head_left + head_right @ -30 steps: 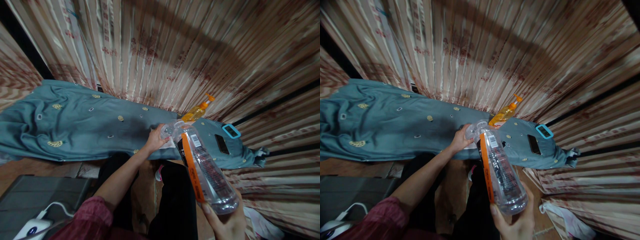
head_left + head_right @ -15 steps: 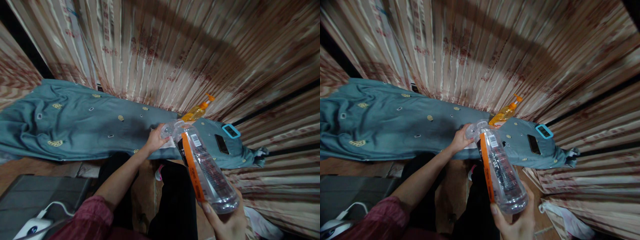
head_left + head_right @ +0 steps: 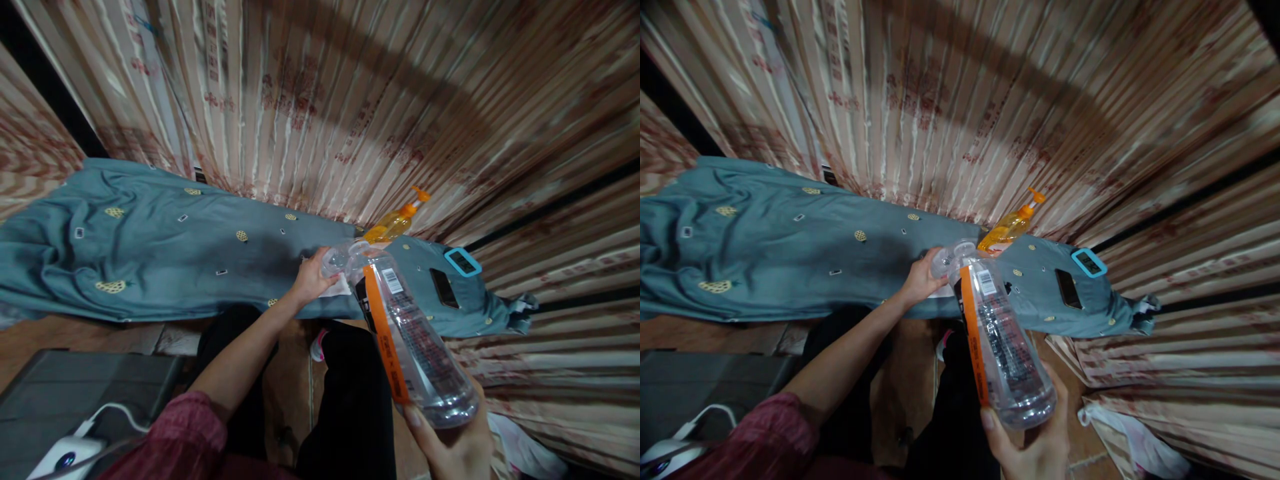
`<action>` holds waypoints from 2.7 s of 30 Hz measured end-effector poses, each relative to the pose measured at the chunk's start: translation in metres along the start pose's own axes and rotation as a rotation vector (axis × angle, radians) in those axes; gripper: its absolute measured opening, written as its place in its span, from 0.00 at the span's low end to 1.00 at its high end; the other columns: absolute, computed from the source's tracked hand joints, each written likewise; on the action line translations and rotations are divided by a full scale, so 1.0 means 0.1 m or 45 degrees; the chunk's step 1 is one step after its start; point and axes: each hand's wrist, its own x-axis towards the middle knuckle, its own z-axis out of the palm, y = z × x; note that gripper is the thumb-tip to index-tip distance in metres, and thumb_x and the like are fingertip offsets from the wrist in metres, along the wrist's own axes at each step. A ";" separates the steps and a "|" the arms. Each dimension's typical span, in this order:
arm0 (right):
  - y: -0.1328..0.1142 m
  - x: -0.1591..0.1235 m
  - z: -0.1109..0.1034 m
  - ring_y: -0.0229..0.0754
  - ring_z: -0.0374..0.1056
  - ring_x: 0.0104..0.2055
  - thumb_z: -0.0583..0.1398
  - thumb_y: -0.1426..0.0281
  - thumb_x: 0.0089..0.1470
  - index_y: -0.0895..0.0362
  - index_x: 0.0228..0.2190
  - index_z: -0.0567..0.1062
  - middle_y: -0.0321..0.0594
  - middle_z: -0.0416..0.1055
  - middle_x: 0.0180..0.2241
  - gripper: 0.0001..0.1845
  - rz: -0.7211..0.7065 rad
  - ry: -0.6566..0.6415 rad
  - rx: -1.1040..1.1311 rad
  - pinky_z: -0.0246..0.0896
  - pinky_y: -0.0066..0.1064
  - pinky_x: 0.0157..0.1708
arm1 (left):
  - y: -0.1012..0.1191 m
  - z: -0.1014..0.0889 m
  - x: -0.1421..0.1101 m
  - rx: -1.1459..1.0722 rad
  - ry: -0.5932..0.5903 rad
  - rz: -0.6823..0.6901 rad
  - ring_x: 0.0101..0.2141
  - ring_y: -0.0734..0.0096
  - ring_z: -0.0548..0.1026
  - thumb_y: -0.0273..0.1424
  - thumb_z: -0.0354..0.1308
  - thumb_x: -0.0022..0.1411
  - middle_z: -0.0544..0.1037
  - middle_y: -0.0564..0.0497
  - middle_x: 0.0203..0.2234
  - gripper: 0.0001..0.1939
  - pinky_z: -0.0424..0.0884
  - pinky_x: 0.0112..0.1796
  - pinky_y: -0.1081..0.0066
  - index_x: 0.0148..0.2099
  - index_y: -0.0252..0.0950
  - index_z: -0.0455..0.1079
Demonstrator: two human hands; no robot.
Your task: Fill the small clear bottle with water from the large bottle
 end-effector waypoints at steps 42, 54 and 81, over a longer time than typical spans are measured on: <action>-0.05 -0.01 0.00 0.58 0.70 0.49 0.68 0.43 0.39 0.61 0.58 0.64 0.54 0.70 0.50 0.52 0.017 -0.023 0.045 0.62 0.47 0.52 | 0.05 -0.02 -0.01 0.027 -0.028 -0.047 0.47 0.54 0.82 0.28 0.71 0.49 0.83 0.47 0.46 0.33 0.77 0.51 0.60 0.59 0.37 0.69; 0.07 0.00 -0.02 0.60 0.70 0.50 0.68 0.42 0.38 0.59 0.58 0.64 0.53 0.71 0.50 0.54 -0.026 -0.019 0.002 0.61 0.49 0.53 | 0.04 -0.02 -0.01 0.034 -0.019 -0.029 0.47 0.54 0.82 0.31 0.71 0.50 0.83 0.46 0.47 0.33 0.77 0.50 0.60 0.58 0.38 0.68; 0.01 0.00 -0.03 0.57 0.71 0.47 0.67 0.43 0.41 0.60 0.57 0.66 0.52 0.72 0.48 0.50 -0.060 0.003 -0.049 0.64 0.45 0.50 | 0.03 -0.01 0.00 0.005 -0.011 -0.021 0.47 0.55 0.82 0.31 0.72 0.50 0.83 0.48 0.46 0.32 0.77 0.51 0.61 0.57 0.39 0.69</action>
